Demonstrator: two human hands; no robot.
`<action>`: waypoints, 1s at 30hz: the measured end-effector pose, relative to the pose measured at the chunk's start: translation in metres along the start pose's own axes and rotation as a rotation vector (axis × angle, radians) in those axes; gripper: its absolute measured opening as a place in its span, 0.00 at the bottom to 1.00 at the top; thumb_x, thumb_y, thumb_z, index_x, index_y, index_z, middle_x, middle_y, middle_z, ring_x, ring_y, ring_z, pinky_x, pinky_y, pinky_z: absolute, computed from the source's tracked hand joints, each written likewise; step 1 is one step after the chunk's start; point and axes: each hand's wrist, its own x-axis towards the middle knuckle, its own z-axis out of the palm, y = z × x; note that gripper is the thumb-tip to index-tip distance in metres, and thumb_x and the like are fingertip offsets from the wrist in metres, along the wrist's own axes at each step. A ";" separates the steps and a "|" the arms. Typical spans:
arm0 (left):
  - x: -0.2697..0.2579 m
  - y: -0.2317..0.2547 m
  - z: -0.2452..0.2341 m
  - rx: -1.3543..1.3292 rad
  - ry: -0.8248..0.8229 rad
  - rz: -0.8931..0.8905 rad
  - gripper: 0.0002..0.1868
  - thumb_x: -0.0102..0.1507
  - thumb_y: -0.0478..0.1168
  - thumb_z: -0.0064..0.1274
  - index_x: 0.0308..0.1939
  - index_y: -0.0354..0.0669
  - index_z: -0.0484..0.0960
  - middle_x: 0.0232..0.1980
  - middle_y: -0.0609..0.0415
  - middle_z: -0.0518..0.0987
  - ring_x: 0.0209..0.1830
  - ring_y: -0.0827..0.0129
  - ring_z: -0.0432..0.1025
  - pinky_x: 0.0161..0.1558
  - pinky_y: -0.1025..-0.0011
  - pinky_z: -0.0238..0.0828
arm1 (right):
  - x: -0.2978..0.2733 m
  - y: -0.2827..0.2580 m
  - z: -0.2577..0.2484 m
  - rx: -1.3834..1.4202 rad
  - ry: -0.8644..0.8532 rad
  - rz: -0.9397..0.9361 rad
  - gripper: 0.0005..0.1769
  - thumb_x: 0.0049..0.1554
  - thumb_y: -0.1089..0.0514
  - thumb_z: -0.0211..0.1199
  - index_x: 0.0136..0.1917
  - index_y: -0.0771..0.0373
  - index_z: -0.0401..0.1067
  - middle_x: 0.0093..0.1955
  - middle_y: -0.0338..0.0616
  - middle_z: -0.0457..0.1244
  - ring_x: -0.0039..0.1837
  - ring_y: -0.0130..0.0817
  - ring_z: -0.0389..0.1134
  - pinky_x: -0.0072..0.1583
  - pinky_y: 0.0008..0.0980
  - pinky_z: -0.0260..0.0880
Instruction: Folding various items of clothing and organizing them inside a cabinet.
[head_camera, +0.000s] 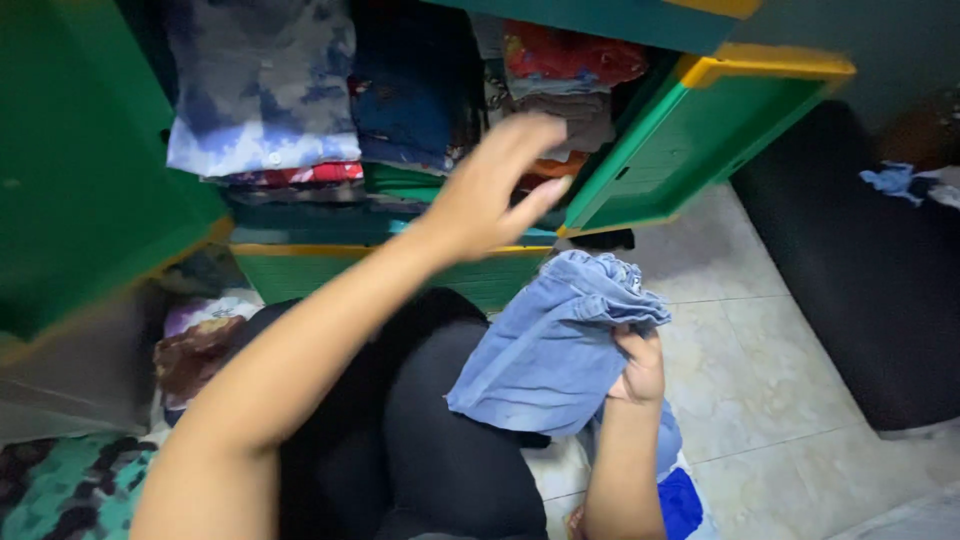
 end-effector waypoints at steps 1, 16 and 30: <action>0.022 -0.011 -0.001 0.240 0.020 0.147 0.28 0.67 0.46 0.57 0.67 0.35 0.71 0.71 0.41 0.71 0.74 0.48 0.65 0.73 0.58 0.64 | 0.000 -0.008 -0.002 -0.027 0.019 -0.043 0.29 0.58 0.71 0.58 0.72 0.72 0.63 0.68 0.54 0.63 0.72 0.50 0.65 0.76 0.54 0.62; 0.102 -0.071 0.052 0.993 -0.060 0.159 0.14 0.58 0.40 0.56 0.46 0.39 0.83 0.48 0.45 0.76 0.55 0.54 0.70 0.66 0.57 0.62 | 0.000 -0.050 -0.011 -0.459 -0.135 -0.050 0.40 0.53 0.49 0.73 0.68 0.79 0.66 0.63 0.58 0.68 0.63 0.44 0.70 0.66 0.42 0.69; 0.098 -0.078 0.044 1.139 -0.172 0.014 0.44 0.45 0.60 0.61 0.67 0.66 0.73 0.68 0.43 0.67 0.68 0.39 0.66 0.63 0.44 0.66 | 0.110 -0.073 0.117 -0.508 -0.217 -0.056 0.30 0.51 0.69 0.65 0.67 0.75 0.67 0.63 0.51 0.67 0.64 0.40 0.69 0.70 0.40 0.67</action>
